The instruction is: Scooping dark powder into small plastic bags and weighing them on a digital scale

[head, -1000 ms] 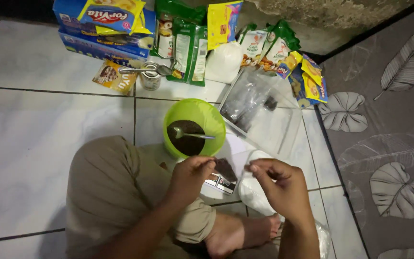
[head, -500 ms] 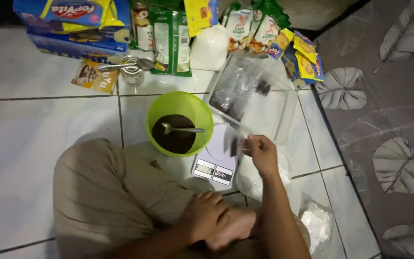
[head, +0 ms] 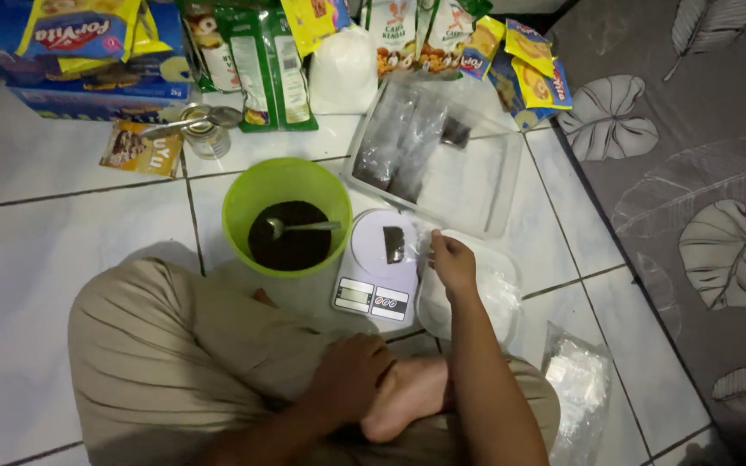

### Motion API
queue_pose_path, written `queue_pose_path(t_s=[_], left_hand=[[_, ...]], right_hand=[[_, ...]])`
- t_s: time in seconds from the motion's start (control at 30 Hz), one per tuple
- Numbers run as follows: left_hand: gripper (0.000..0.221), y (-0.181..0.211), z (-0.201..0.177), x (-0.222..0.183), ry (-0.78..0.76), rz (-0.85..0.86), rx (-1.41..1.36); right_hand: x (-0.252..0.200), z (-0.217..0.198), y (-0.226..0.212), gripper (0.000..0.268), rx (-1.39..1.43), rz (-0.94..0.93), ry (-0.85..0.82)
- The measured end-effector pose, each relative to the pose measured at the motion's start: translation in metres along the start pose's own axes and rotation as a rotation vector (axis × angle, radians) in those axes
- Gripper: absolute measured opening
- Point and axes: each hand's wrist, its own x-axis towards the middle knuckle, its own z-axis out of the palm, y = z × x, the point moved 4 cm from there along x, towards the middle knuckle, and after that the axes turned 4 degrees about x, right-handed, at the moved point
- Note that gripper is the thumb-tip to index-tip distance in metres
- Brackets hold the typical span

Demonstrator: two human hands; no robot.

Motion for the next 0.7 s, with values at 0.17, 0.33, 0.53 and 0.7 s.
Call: queue_pose_path(t_s=[0.17,0.33,0.53,0.7], left_hand=[[0.020,0.001,0.000,-0.002,-0.017,-0.040,-0.068],[0.023,0.003,-0.005,-0.002,0.021,-0.033,-0.004],[0.023,0.008,-0.016,-0.001,0.085,-0.038,-0.028],[0.028,0.005,-0.008,-0.003,0.041,-0.058,-0.036]], right_hand=[[0.008,-0.001,0.009,0.055,0.101,0.053,0.020],[0.019,-0.001,0.020,0.056,0.157,0.108,0.049],[0.018,-0.002,0.020,0.061,0.145,0.102,0.043],[0.013,-0.002,0.018,0.062,0.141,0.124,0.047]])
